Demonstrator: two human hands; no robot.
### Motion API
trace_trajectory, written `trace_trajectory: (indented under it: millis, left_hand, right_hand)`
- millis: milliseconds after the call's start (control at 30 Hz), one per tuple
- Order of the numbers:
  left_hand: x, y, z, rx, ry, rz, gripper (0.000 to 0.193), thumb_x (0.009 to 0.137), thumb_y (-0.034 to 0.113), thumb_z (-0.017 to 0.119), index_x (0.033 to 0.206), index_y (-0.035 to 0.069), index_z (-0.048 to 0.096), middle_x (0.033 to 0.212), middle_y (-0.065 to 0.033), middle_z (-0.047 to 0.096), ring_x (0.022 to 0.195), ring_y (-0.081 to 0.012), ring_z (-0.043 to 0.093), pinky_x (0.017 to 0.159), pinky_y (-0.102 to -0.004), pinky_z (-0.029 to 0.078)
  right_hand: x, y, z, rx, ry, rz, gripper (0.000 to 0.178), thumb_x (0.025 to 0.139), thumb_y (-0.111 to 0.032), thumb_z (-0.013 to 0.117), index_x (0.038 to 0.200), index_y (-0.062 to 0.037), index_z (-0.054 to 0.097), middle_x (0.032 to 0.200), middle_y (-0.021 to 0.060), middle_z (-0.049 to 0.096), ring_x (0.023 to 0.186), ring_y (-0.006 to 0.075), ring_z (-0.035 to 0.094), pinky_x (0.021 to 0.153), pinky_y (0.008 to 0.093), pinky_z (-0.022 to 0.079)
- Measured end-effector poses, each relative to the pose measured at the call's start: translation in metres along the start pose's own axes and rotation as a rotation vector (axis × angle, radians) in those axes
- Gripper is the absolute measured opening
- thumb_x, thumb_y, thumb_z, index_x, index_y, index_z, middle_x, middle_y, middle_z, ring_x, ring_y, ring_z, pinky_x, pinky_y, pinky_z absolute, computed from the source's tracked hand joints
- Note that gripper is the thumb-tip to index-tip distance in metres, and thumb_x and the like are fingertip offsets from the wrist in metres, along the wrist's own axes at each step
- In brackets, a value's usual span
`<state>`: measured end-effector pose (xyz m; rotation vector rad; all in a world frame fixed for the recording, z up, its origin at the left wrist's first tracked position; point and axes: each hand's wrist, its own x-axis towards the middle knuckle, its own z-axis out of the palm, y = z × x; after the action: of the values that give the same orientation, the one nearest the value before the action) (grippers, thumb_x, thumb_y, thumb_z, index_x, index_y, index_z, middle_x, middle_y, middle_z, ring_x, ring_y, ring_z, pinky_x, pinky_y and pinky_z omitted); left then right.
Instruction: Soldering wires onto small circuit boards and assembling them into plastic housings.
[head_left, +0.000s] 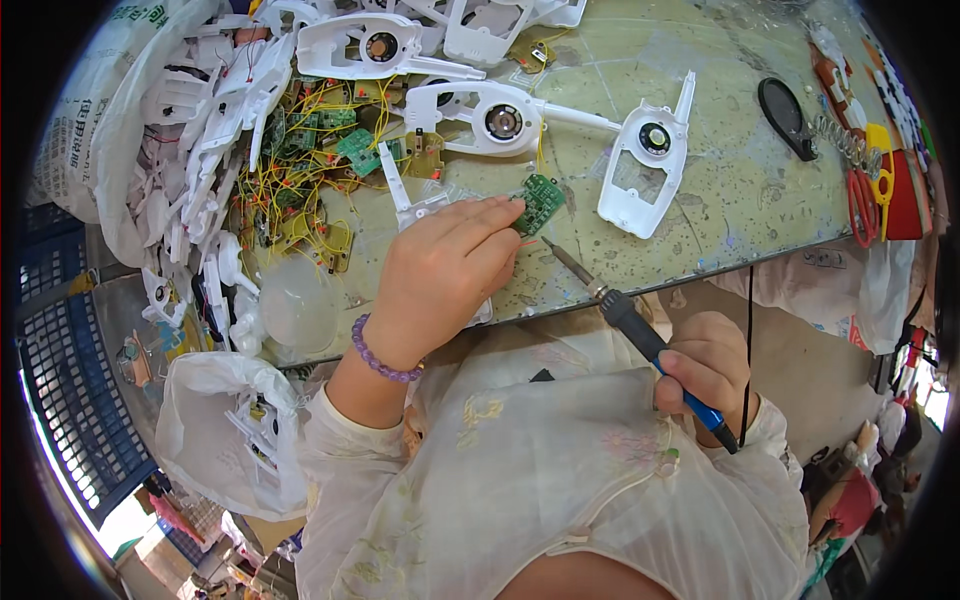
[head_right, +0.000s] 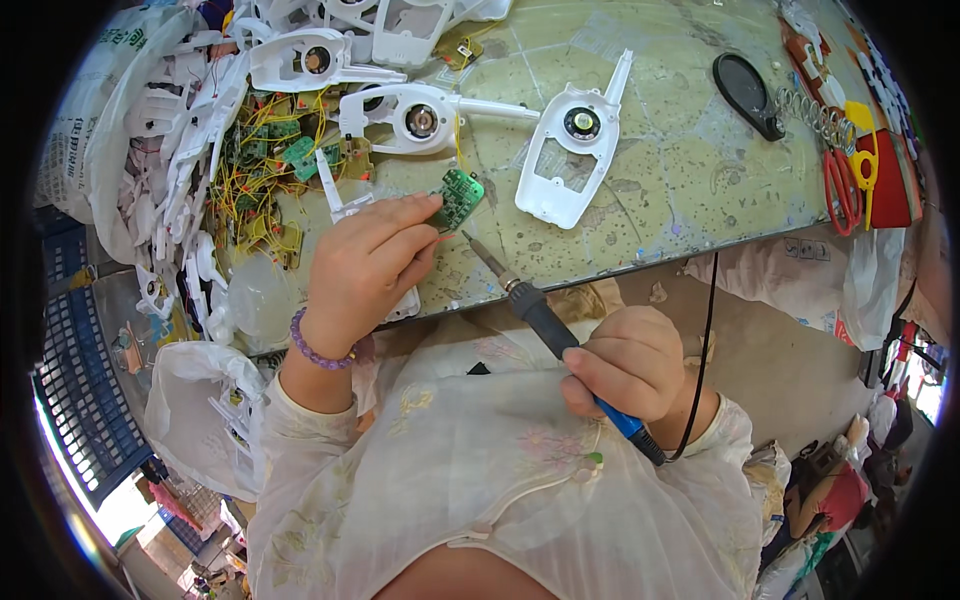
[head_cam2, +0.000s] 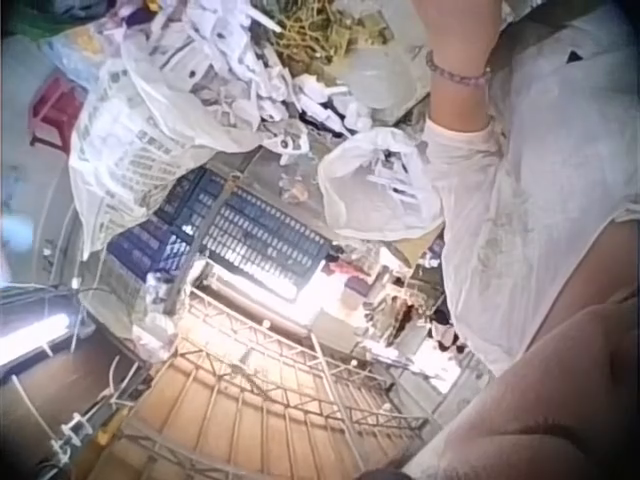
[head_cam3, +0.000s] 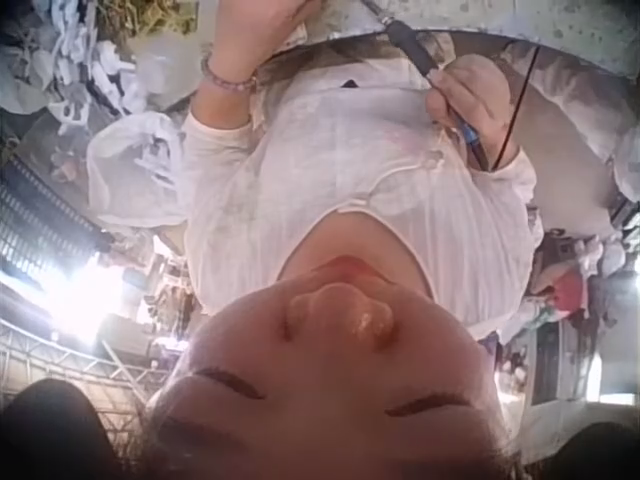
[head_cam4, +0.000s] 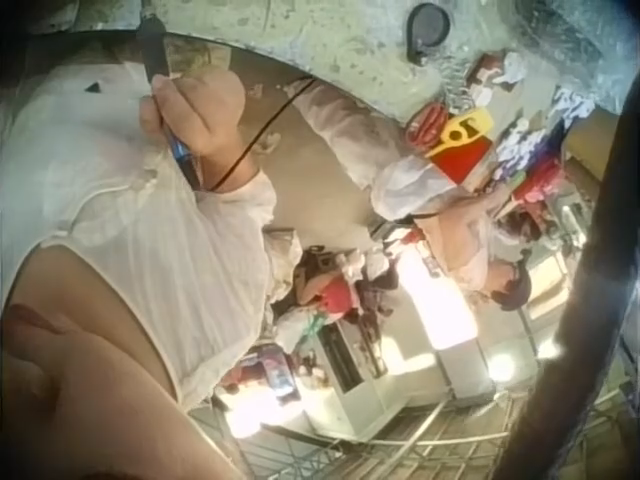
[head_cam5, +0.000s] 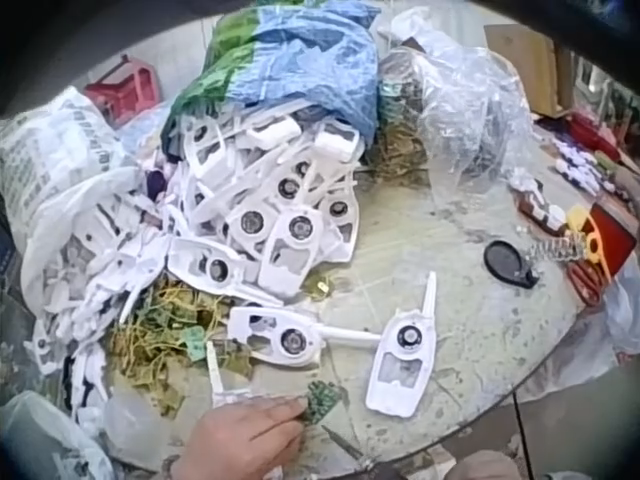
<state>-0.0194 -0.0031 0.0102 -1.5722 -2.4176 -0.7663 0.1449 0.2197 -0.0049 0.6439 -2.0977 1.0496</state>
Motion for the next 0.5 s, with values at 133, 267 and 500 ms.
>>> trace_trajectory:
  millis: [133, 267, 500]
  left_hand:
    - [-0.0010, -0.0012, 0.0019, 0.009, -0.007, 0.004, 0.016, 0.071, 0.004, 0.074, 0.081, 0.005, 0.062, 0.102, -0.0062, 0.069, 0.091, -0.0233, 0.068, 0.074, -0.0336, 0.055]
    - [-0.0019, -0.0009, 0.0012, 0.011, -0.013, -0.013, 0.016, 0.071, 0.004, 0.074, 0.082, 0.005, 0.062, 0.103, -0.0060, 0.069, 0.092, -0.0235, 0.068, 0.076, -0.0338, 0.055]
    - [-0.0012, -0.0002, 0.0012, 0.007, 0.000, -0.021, 0.016, 0.070, 0.002, 0.073, 0.083, 0.004, 0.063, 0.104, -0.0064, 0.069, 0.092, -0.0240, 0.068, 0.077, -0.0339, 0.055]
  right_hand:
    - [0.0010, 0.0027, 0.0048, 0.020, -0.021, -0.003, 0.021, 0.080, -0.012, 0.071, 0.094, 0.0000, 0.061, 0.071, 0.0042, 0.057, 0.052, 0.0164, 0.052, 0.040, 0.0276, 0.038]
    - [0.0034, 0.0041, 0.0052, 0.029, -0.021, -0.025, 0.022, 0.080, -0.014, 0.071, 0.095, 0.0000, 0.061, 0.071, 0.0040, 0.057, 0.052, 0.0162, 0.052, 0.039, 0.0269, 0.037]
    - [0.0036, 0.0048, 0.0070, 0.017, -0.022, -0.039, 0.022, 0.081, -0.015, 0.071, 0.094, -0.0004, 0.060, 0.070, 0.0040, 0.055, 0.051, 0.0159, 0.051, 0.038, 0.0264, 0.036]
